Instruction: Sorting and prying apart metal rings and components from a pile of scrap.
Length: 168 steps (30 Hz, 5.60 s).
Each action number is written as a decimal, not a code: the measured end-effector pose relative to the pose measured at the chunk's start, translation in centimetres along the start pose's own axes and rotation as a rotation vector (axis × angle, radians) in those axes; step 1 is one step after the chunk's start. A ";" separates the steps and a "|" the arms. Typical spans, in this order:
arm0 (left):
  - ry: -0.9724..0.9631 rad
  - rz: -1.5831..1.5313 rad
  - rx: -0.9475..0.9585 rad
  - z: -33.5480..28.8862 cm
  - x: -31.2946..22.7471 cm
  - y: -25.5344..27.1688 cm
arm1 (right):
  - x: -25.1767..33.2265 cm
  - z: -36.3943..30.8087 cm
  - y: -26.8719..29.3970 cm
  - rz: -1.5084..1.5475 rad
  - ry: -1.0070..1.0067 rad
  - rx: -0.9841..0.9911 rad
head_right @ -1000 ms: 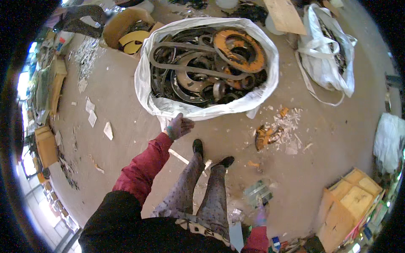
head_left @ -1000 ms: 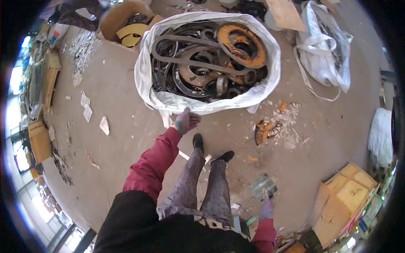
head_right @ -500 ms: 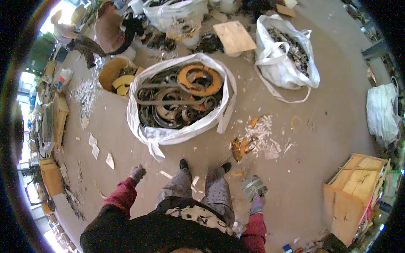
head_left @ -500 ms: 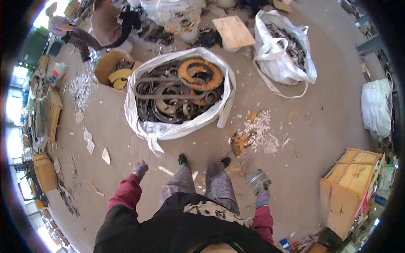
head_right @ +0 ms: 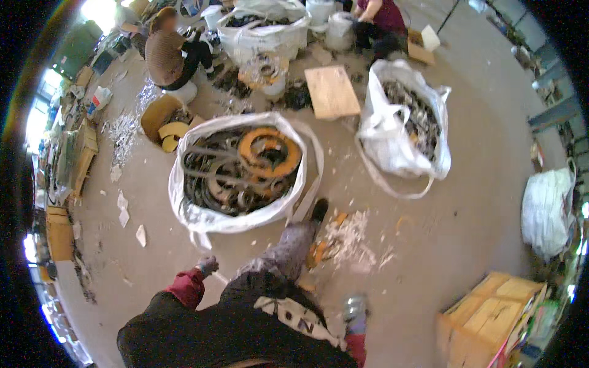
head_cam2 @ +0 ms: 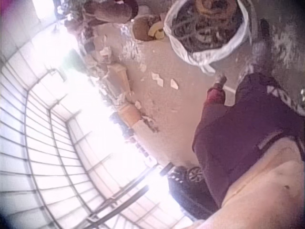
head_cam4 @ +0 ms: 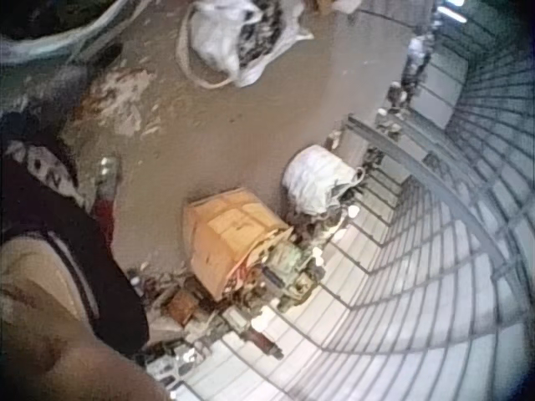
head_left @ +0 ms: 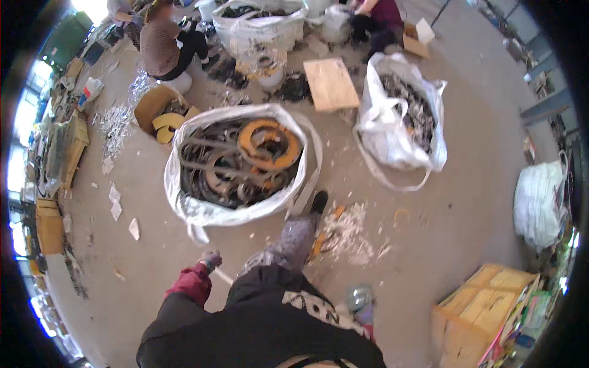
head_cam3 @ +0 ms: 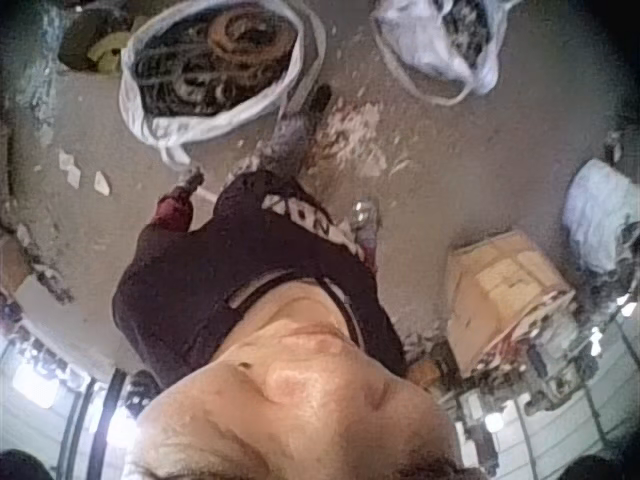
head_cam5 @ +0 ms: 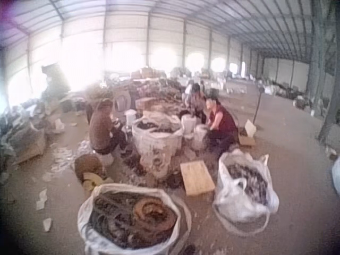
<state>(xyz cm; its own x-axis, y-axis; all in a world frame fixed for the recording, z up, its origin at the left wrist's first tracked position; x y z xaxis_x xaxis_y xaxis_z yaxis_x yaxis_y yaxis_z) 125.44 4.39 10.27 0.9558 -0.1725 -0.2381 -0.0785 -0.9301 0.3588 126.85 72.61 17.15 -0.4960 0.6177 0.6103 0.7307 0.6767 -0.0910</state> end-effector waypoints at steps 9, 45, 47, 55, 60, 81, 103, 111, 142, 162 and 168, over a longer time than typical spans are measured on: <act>-0.700 1.121 -0.409 6.4 -33.2 -5.5 | 13.2 8.9 -10.8 -0.139 -0.021 0.086; -0.092 -0.304 -0.329 15.5 -59.6 3.2 | 48.1 40.9 -82.4 -0.512 -0.052 0.474; -0.055 -0.316 -0.331 19.0 -64.1 8.1 | 48.0 40.9 -86.8 -0.531 0.096 0.437; -0.011 -0.668 -0.261 28.3 -69.4 21.3 | 48.3 38.8 -104.7 -0.459 0.119 0.291; 0.137 -0.631 -0.255 30.9 -65.2 24.4 | 49.4 32.6 -116.9 -0.409 0.179 0.315; 0.403 -1.342 -0.470 20.2 -69.4 22.1 | 40.0 44.8 -145.4 -0.699 -0.206 0.595; 0.211 -1.708 0.302 56.1 -104.3 17.6 | 15.4 100.1 -165.2 -2.475 0.899 0.825; 0.294 -1.629 0.475 59.8 -99.1 8.3 | 3.8 96.1 -166.3 -2.633 1.032 0.631; -0.320 -0.940 -0.725 59.4 -95.9 13.1 | 7.5 80.2 -171.9 -1.779 1.172 1.547; -0.420 -1.339 -0.939 56.7 -94.4 8.4 | -16.9 47.4 -144.8 -1.867 1.910 1.969; -0.414 -1.372 -0.917 58.1 -94.3 7.7 | -14.1 45.2 -148.8 -1.945 1.431 2.120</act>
<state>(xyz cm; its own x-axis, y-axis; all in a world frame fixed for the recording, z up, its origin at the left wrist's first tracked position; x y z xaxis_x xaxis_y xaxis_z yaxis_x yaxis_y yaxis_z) 18.24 -5.40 -16.95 0.0327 0.3340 -0.9420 0.9994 -0.0027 0.0337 3.93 -18.64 -13.48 0.8831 0.0405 0.4675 -0.4344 -0.3059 0.8472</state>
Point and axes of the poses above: each hand's wrist, its own z-axis towards the middle knuckle, its own y-axis out of the back of the hand, x = y × z, the point moved 9 cm from there along z, towards the middle knuckle, and after that the axes turned 7 degrees about z, right-handed, at the moved point
